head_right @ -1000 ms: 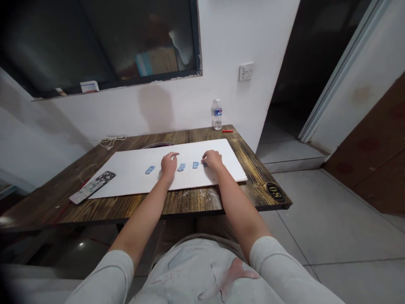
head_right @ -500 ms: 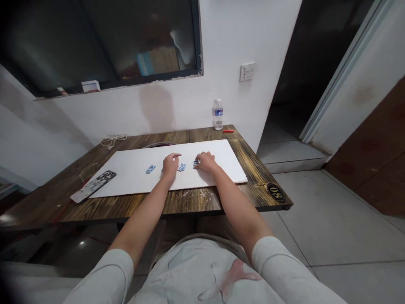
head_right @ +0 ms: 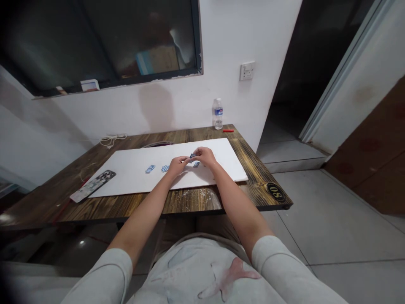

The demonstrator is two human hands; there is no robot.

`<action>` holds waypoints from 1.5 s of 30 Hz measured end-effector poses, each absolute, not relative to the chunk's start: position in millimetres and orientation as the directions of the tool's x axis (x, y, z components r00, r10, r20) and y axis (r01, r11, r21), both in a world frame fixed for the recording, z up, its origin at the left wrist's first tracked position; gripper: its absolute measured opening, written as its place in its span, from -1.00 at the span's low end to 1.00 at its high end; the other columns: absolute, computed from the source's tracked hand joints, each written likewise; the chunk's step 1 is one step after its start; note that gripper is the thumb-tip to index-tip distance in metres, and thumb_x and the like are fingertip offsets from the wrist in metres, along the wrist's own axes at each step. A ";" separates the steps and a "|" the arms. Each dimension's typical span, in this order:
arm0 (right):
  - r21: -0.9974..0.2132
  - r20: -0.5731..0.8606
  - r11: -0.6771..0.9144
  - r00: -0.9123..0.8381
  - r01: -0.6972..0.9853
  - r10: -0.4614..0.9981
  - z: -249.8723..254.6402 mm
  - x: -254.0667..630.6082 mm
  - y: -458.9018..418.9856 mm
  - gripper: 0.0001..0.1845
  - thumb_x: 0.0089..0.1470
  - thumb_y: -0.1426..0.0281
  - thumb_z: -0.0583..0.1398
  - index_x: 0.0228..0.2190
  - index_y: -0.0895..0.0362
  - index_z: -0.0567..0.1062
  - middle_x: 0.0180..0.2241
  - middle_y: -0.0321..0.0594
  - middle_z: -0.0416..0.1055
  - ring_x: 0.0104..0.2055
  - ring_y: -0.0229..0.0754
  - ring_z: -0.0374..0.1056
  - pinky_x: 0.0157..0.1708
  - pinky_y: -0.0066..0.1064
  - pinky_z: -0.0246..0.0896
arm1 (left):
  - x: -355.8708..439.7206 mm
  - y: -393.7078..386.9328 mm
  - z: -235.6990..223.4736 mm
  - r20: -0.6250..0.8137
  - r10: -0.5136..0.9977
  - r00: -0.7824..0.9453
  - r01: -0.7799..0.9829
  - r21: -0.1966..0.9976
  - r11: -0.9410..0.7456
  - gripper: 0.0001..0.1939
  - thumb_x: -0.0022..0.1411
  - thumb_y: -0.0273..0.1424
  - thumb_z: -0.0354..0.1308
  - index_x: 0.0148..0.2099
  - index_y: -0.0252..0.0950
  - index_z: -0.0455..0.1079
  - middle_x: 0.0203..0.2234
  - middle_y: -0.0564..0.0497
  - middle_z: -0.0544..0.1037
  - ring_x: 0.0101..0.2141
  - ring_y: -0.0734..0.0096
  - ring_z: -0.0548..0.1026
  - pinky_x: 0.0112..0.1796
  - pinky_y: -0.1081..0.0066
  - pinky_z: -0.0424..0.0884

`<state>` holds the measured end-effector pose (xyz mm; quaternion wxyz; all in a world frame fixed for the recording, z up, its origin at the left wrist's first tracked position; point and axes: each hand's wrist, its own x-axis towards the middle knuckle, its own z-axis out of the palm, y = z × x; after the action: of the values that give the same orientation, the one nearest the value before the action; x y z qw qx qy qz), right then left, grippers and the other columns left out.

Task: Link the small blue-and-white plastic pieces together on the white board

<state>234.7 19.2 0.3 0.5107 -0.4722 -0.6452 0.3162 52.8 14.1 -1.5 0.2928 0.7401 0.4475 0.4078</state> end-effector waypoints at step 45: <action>-0.972 0.235 0.234 -0.016 -0.033 0.972 -2.2 221.1 21.7 -0.71 -0.29 0.25 0.41 -0.52 0.15 0.52 -0.55 -0.28 0.48 -0.52 -0.28 0.30 -0.45 -0.42 0.24 | 55.0 18.4 -3.3 0.168 0.985 -0.039 -0.159 0.972 -0.172 -0.58 -0.33 -0.31 0.53 -0.42 -0.31 0.42 -0.59 0.06 0.53 -0.53 0.48 0.46 -0.43 0.47 0.34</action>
<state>221.1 21.7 -2.2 0.5582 -0.4245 -0.5527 0.4502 55.0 18.4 -3.3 0.4879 0.4924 0.4195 0.5861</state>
